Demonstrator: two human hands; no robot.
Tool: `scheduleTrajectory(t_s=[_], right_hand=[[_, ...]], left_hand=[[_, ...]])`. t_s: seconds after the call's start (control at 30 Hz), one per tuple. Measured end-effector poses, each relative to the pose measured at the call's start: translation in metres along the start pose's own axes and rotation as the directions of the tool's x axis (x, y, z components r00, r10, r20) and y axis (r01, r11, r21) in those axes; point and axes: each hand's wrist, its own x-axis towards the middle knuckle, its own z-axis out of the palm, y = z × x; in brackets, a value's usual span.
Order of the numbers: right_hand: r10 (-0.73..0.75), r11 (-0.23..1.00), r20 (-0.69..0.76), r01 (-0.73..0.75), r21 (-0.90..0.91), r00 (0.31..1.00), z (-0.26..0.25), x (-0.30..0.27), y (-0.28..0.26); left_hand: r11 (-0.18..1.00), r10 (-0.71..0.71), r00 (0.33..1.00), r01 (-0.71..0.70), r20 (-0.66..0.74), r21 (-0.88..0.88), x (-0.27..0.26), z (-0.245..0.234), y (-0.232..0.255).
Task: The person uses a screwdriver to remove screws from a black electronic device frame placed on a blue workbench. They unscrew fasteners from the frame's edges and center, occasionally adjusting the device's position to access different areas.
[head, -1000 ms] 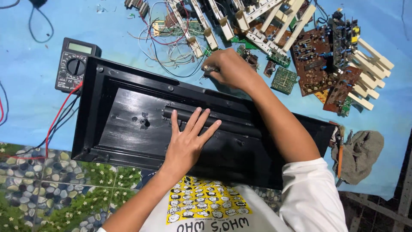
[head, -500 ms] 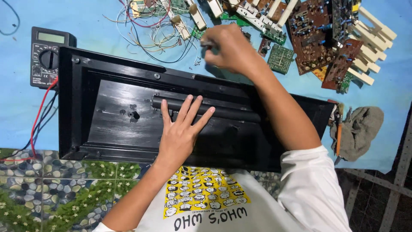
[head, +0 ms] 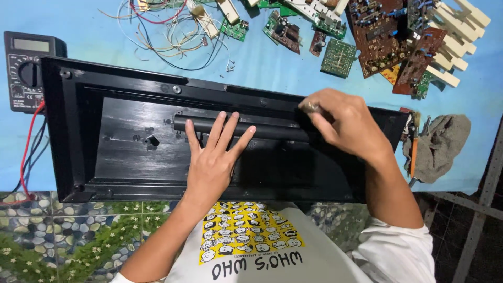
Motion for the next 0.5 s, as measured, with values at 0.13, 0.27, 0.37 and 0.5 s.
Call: scheduleTrajectory(t_s=[0.13,0.27,0.37,0.5], right_hand=[[0.096,0.994,0.045,-0.098,0.045,0.994,0.016,-0.016,0.003],[0.243,0.967,0.079,-0.248,0.061,0.967,0.027,-0.025,0.006],[0.343,0.934,0.105,-0.350,0.064,0.934,0.030,-0.028,0.010],[0.465,0.874,0.122,-0.476,0.098,0.877,0.032,-0.031,0.016]], left_hand=[[1.000,0.003,1.000,-0.003,-0.008,-0.010,0.002,-0.003,0.001],[1.000,0.001,1.000,-0.001,0.002,-0.010,0.001,-0.003,0.001],[1.000,0.009,1.000,-0.008,0.014,-0.018,0.001,-0.004,0.001],[0.999,0.001,1.000,-0.001,0.005,-0.033,0.000,-0.001,0.001]])
